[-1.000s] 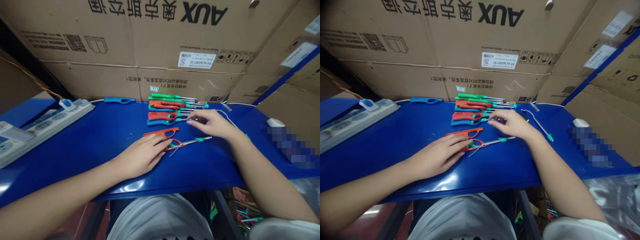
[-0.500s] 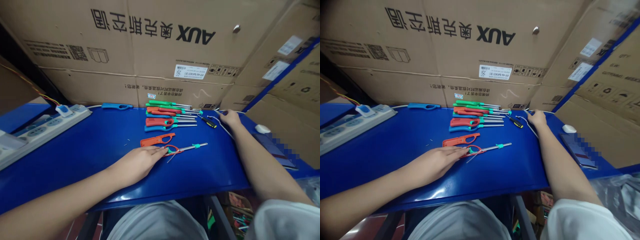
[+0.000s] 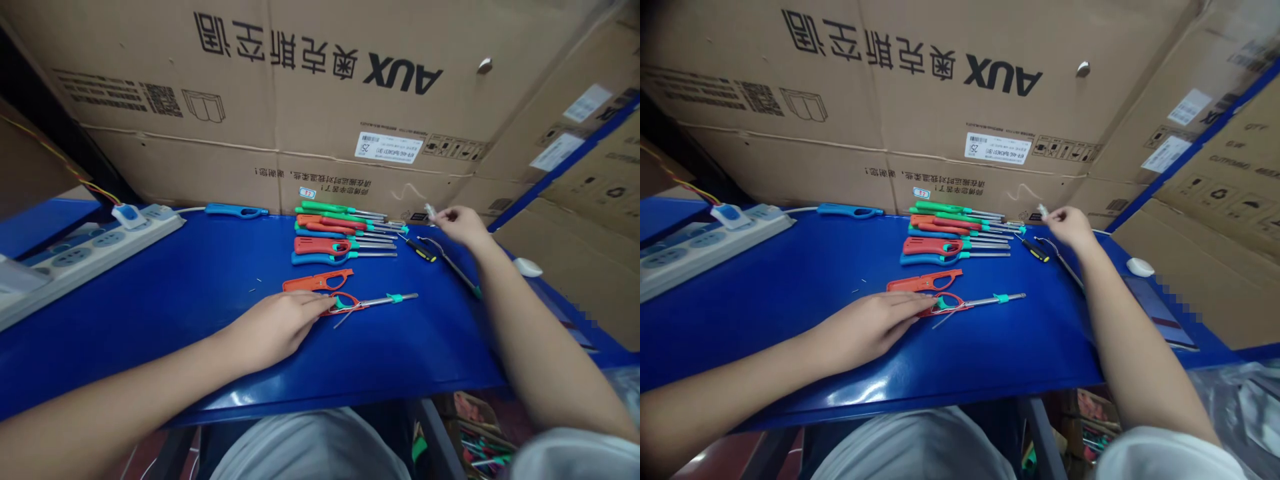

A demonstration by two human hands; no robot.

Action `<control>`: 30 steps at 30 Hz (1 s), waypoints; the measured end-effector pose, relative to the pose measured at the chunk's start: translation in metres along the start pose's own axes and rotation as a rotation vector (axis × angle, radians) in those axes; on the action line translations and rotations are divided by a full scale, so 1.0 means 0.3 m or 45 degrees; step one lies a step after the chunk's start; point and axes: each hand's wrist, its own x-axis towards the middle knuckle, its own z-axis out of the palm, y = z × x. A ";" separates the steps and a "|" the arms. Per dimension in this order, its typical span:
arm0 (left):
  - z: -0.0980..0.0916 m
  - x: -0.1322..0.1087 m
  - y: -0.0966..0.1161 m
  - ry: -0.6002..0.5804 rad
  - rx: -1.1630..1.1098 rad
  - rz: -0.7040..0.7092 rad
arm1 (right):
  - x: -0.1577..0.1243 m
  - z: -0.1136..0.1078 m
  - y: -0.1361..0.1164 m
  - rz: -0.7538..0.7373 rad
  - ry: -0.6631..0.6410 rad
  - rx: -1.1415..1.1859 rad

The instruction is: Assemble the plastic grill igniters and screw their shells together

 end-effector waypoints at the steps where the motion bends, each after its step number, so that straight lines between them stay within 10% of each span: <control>1: 0.000 0.002 0.002 0.059 -0.065 -0.028 | -0.052 0.001 -0.055 -0.047 -0.038 0.104; 7: 0.016 0.030 -0.004 0.404 -0.695 -0.410 | -0.426 0.120 -0.375 -0.314 -0.788 1.075; 11: 0.016 0.049 -0.008 0.457 -1.024 -0.474 | -0.572 0.194 -0.425 -0.540 -0.884 1.147; 21: 0.005 0.047 0.038 0.490 -1.209 -0.461 | -0.599 0.168 -0.384 -1.163 -0.544 0.909; 30: 0.015 0.054 0.018 0.507 -1.226 -0.594 | -0.563 0.071 -0.339 -1.477 -0.829 0.212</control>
